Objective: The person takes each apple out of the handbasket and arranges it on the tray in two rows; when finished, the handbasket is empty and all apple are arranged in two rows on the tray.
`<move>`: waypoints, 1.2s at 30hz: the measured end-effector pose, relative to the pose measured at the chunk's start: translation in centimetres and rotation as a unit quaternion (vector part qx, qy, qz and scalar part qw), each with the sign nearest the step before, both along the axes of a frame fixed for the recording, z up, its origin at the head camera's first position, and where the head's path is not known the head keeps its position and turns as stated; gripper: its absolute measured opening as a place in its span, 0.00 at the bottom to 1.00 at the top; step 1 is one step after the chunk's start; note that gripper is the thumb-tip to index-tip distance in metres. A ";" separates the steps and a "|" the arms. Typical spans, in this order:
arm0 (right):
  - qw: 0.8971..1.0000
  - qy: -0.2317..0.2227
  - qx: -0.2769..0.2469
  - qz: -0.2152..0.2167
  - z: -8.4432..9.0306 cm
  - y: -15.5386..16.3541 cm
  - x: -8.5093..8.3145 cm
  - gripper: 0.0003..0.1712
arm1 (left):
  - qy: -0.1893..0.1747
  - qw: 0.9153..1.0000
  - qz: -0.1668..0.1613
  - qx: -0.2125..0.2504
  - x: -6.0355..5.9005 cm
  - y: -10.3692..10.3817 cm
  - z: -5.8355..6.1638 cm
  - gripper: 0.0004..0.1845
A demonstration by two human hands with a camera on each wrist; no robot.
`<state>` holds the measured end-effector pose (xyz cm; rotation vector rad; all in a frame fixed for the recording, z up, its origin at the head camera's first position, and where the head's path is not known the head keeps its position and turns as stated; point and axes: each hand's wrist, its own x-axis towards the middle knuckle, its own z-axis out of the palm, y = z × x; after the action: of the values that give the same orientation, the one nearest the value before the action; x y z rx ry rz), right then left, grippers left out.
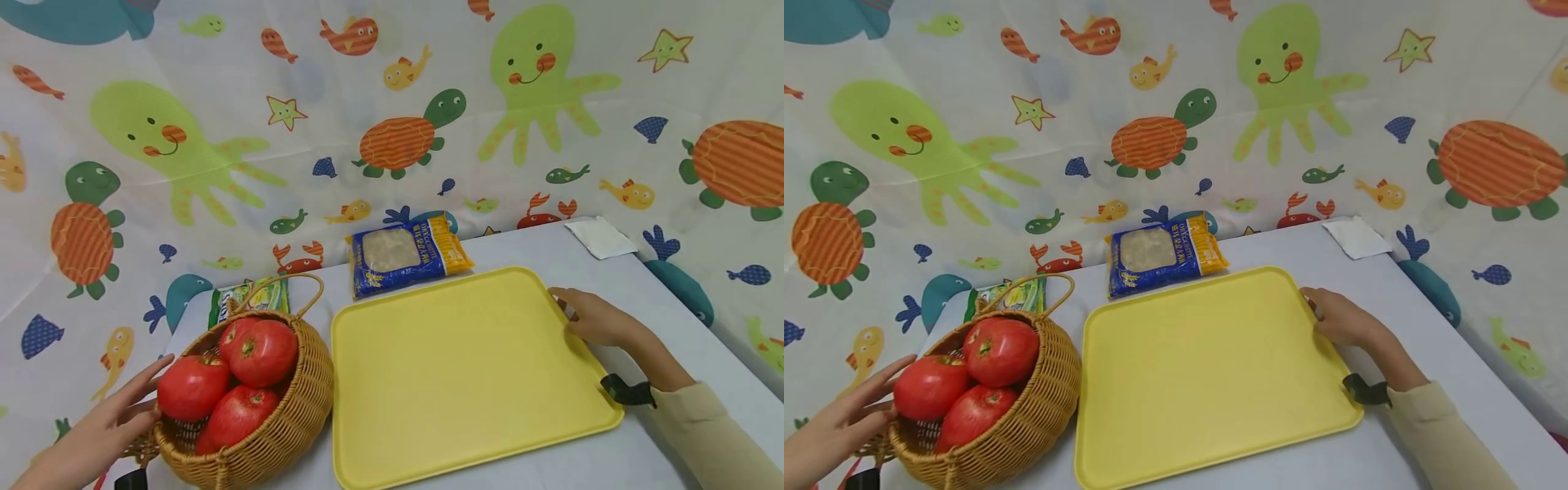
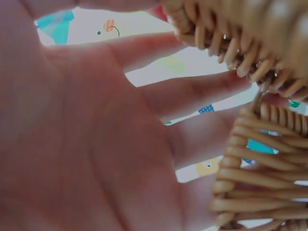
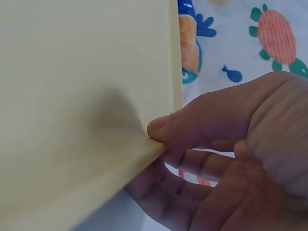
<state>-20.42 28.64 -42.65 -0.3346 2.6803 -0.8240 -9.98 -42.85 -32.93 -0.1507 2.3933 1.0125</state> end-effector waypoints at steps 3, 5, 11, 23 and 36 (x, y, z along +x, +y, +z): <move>1.000 0.008 0.002 0.003 0.3 -0.2 -0.1 0.40 | -0.002 1.000 0.006 -0.006 0.1 0.1 0.0 0.41; 1.000 0.011 0.002 0.006 0.5 -0.3 -0.1 0.40 | -0.006 1.000 0.007 -0.005 0.3 0.1 0.0 0.40; 1.000 0.009 0.013 0.010 1.0 0.4 -0.2 0.39 | -0.006 1.000 0.005 -0.010 0.7 0.2 0.0 0.40; 0.999 0.019 0.033 -0.005 0.5 1.6 -1.6 0.38 | 0.000 0.999 -0.002 -0.041 1.0 1.9 0.2 0.46; 0.996 -0.018 0.082 -0.007 0.3 1.5 -0.8 0.36 | 0.050 0.997 -0.044 -0.039 0.8 2.0 0.8 0.43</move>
<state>-21.22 30.13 -42.35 -0.2600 2.6976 -0.6015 -9.18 -40.84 -32.10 -0.0238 2.5084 0.9063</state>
